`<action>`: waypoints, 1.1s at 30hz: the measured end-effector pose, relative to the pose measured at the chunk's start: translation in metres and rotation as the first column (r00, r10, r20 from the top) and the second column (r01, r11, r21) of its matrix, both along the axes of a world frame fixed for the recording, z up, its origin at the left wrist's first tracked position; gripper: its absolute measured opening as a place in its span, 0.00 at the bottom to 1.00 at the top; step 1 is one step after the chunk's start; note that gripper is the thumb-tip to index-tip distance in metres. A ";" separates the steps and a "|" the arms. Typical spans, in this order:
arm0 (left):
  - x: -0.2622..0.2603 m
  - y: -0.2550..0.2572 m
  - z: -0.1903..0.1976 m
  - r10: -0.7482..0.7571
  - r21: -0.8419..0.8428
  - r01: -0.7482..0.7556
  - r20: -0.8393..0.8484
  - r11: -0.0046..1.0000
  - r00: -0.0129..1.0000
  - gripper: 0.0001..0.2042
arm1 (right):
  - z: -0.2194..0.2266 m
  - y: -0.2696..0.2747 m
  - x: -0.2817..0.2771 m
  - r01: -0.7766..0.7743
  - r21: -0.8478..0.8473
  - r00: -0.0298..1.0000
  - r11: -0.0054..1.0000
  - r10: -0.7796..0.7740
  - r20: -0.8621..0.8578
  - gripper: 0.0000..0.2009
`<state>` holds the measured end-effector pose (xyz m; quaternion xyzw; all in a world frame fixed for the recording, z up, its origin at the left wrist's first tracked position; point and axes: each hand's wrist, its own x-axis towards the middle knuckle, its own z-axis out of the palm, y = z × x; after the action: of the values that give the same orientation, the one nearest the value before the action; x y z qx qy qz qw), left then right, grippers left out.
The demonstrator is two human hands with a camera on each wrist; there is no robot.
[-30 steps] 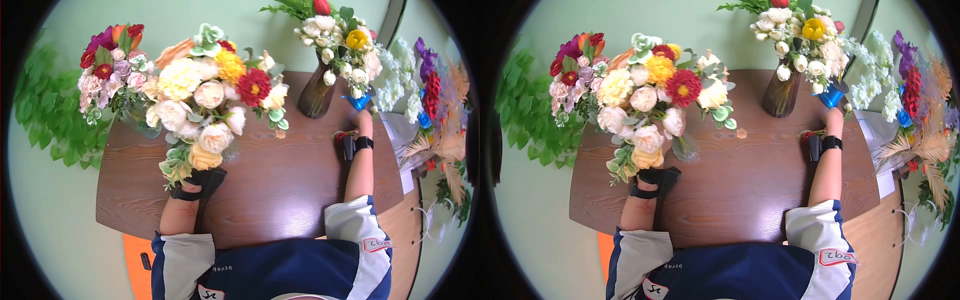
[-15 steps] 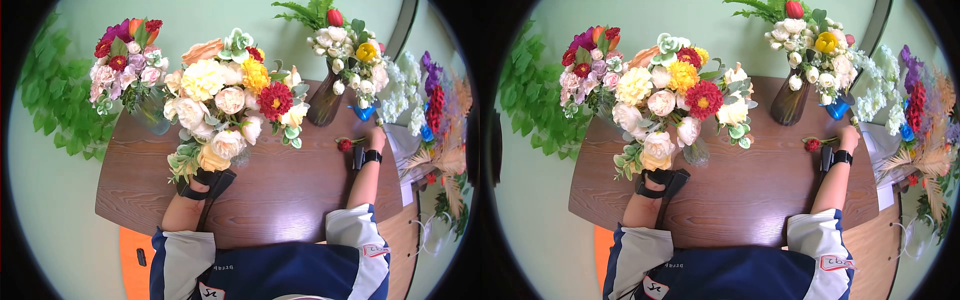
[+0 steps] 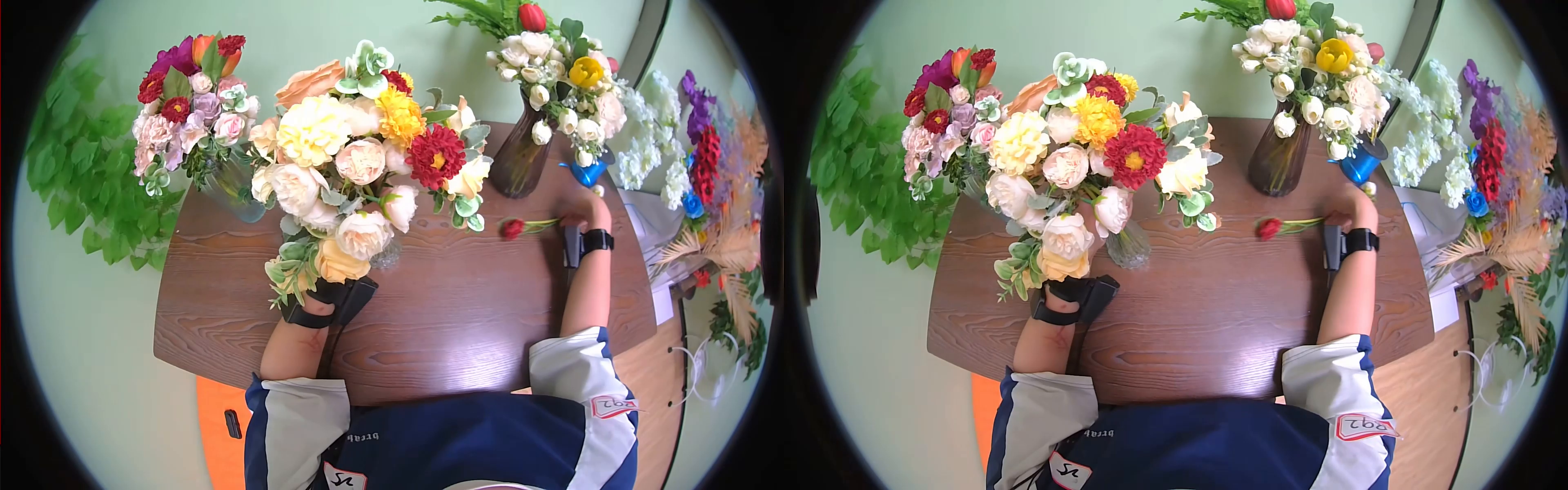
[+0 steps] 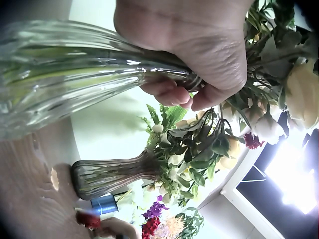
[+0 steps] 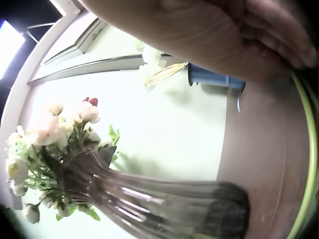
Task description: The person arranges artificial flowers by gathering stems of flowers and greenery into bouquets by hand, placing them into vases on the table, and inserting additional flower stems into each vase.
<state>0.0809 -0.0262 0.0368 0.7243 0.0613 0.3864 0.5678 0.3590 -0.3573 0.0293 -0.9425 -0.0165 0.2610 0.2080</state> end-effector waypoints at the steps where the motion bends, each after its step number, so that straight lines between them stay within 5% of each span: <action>1: 0.000 0.001 0.000 -0.004 0.002 0.004 -0.003 1.000 1.000 0.11 | 0.010 0.017 -0.018 -0.133 0.015 0.990 0.991 0.132 0.040 0.05; 4: -0.002 0.002 -0.001 -0.011 0.009 0.011 -0.012 1.000 1.000 0.11 | 0.007 0.065 -0.037 -0.360 0.310 0.871 0.880 0.436 -0.227 0.05; 6: -0.004 0.004 -0.001 -0.015 0.013 0.015 -0.021 1.000 1.000 0.11 | 0.009 0.091 -0.053 -0.505 0.240 0.813 0.829 0.550 -0.191 0.05; 12: -0.004 0.001 -0.002 -0.031 0.023 0.032 -0.040 0.999 0.999 0.12 | -0.001 0.127 -0.085 -0.599 0.176 0.764 0.781 0.624 -0.166 0.08; 18: -0.011 0.010 -0.003 -0.067 0.050 0.071 -0.067 0.996 0.995 0.12 | 0.007 0.137 -0.104 -0.775 0.269 0.600 0.572 0.799 0.029 0.06; 20: -0.005 0.012 0.000 -0.077 0.054 0.081 -0.075 0.995 0.994 0.12 | 0.014 0.137 -0.109 -0.772 0.191 0.628 0.607 0.774 0.078 0.10; 22: -0.002 0.018 0.002 -0.088 0.059 0.093 -0.079 0.994 0.993 0.12 | 0.009 0.134 -0.106 -0.838 -0.224 0.409 0.497 0.846 0.343 0.11; 28: -0.003 0.030 0.004 -0.125 0.090 0.133 -0.091 0.987 0.988 0.13 | -0.009 0.138 -0.101 -0.846 -0.104 0.480 0.523 0.832 0.279 0.07; 30: -0.005 0.029 0.003 -0.131 0.098 0.141 -0.102 0.985 0.986 0.13 | -0.013 0.141 -0.103 -0.873 -0.084 0.399 0.480 0.803 0.443 0.06; 33: -0.001 0.038 -0.008 -0.135 0.101 0.146 -0.112 0.984 0.984 0.13 | 0.014 0.146 -0.126 -0.858 -0.041 0.407 0.513 0.725 0.555 0.07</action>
<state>0.0804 0.0119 0.0284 0.7759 0.0185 0.3095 0.5494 0.2327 -0.2111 0.0430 -0.8157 -0.5511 0.0665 0.1627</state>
